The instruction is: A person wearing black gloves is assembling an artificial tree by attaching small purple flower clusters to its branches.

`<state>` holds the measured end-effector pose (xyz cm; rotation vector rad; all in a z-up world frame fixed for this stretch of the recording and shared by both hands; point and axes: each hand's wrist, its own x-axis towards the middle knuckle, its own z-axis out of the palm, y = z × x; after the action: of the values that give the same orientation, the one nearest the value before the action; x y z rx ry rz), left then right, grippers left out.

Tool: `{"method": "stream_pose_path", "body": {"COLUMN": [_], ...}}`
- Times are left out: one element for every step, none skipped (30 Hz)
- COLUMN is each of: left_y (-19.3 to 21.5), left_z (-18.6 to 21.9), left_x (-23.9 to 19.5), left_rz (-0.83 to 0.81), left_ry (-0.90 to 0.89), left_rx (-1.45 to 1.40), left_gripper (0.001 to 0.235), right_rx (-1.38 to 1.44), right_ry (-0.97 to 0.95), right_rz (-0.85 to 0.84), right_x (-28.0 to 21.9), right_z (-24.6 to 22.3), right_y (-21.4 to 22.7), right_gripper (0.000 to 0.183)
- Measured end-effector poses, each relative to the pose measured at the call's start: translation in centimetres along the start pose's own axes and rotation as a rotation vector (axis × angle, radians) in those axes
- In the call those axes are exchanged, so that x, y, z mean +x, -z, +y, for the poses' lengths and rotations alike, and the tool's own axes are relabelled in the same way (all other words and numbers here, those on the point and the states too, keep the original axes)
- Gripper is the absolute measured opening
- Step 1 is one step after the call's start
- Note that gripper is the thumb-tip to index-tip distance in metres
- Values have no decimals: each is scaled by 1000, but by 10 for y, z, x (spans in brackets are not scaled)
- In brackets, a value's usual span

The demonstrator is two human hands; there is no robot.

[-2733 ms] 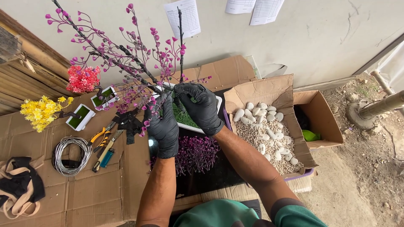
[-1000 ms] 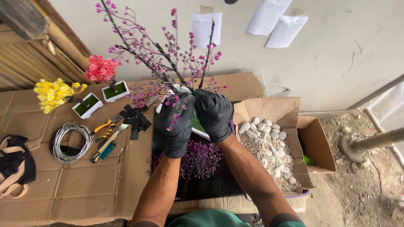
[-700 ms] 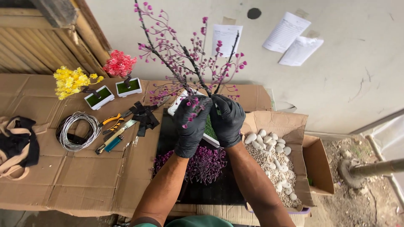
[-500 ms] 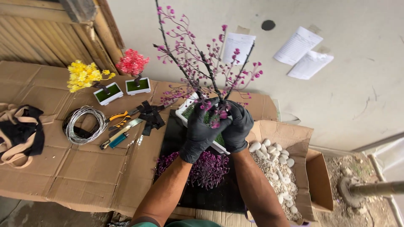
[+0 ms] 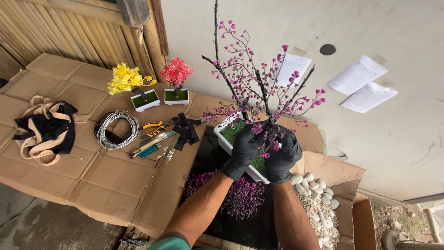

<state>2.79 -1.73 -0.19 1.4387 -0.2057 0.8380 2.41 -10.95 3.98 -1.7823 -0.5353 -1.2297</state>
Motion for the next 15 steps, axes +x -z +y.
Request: {"method": "stream_pose_path", "body": {"left_y": [-1, -3, -5, -4, -4, -3, -2, -1, 0, -2, -5, -9, -7, -4, -2], "left_z": [-4, -8, -12, -5, 2, 9, 9, 9, 8, -4, -16, -28, -22, -15, -9], "left_x": [-1, -2, -1, 1, 2, 3, 4, 4, 3, 1, -3, -7, -6, -4, -3], "left_rz": [2, 16, 25, 21, 29, 37, 32, 45, 57, 49, 52, 55, 44, 49, 56], "left_ry": [0, 19, 35, 33, 35, 38, 41, 28, 19, 26, 39, 52, 62, 28, -7], "left_rx": [4, 18, 29, 30, 20, 11, 6, 33, 58, 53, 23, -6, -17, 13, 43], "left_gripper": [26, 26, 27, 27, 25, 24, 24, 24, 24, 24, 24, 24, 24, 24, 23], "right_rx": [4, 20, 31, 31, 47, 64, 57, 171, 281, 270, 233, 195, 178, 112, 46], "right_ry": [-1, -23, -43, -43, -73, -103, -105, -197, -292, -296, -297, -299, -303, -240, -176], "right_rz": [-1, -1, 5, 10, 14, 19, 21, 55, 90, 92, 65, 38, 42, 48, 51], "right_x": [-2, -4, -5, -5, -6, -7, -13, -18, -25, -26, -28, -31, -23, -14, -5], "right_z": [0, 1, 2, 1, 1, 2, 7, 14, 20, 25, 31, 38, 24, 10, -3], "right_y": [-1, -2, -2, -2, -2, -2, -7, -12, -15, -16, -15, -14, -10, -6, -3], "right_gripper": [18, 19, 21, 21, 22, 24, 24, 20, 17, 17, 22, 28, 28, 24, 21]}}
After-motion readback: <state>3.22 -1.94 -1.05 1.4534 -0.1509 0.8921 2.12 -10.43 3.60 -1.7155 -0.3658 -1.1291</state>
